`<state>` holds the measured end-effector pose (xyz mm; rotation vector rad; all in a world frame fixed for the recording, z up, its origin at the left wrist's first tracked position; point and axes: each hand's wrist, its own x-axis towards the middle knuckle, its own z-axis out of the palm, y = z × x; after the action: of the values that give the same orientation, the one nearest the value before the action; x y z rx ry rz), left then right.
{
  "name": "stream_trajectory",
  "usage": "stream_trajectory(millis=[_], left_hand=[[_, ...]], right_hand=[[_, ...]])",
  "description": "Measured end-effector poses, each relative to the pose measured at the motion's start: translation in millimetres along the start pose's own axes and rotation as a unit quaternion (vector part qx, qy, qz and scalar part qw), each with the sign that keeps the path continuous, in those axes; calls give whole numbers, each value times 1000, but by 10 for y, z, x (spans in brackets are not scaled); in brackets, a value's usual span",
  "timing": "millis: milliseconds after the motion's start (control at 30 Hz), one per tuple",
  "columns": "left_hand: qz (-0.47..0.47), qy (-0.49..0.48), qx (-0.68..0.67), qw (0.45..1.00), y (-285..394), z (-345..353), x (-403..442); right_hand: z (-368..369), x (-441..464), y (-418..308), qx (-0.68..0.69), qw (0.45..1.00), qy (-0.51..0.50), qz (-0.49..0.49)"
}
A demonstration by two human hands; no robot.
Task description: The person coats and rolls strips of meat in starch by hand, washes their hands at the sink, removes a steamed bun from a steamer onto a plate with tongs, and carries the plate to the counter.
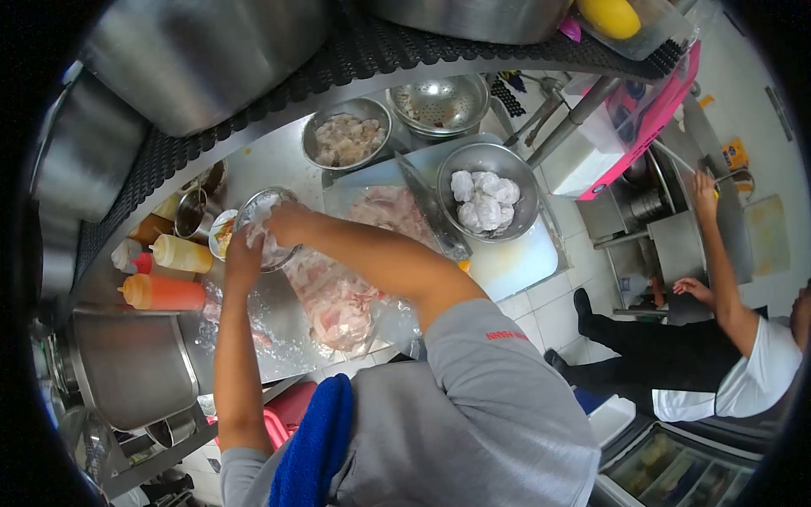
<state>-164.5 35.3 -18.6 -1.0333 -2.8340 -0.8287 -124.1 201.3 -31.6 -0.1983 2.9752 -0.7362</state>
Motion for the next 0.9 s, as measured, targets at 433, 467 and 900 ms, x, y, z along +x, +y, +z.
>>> stream_trajectory(millis=[433, 467, 900], left_hand=[[-217, -47, -197, 955, -393, -1090, -2267], [-218, -43, -196, 955, -356, -1071, -2429], [-321, 27, -251, 913, 152, -744, -3230]], right_hand=[[288, 239, -184, -96, 991, -27, -93], [253, 248, -181, -80, 992, -65, -71], [180, 218, -267, -172, 981, -84, -35]])
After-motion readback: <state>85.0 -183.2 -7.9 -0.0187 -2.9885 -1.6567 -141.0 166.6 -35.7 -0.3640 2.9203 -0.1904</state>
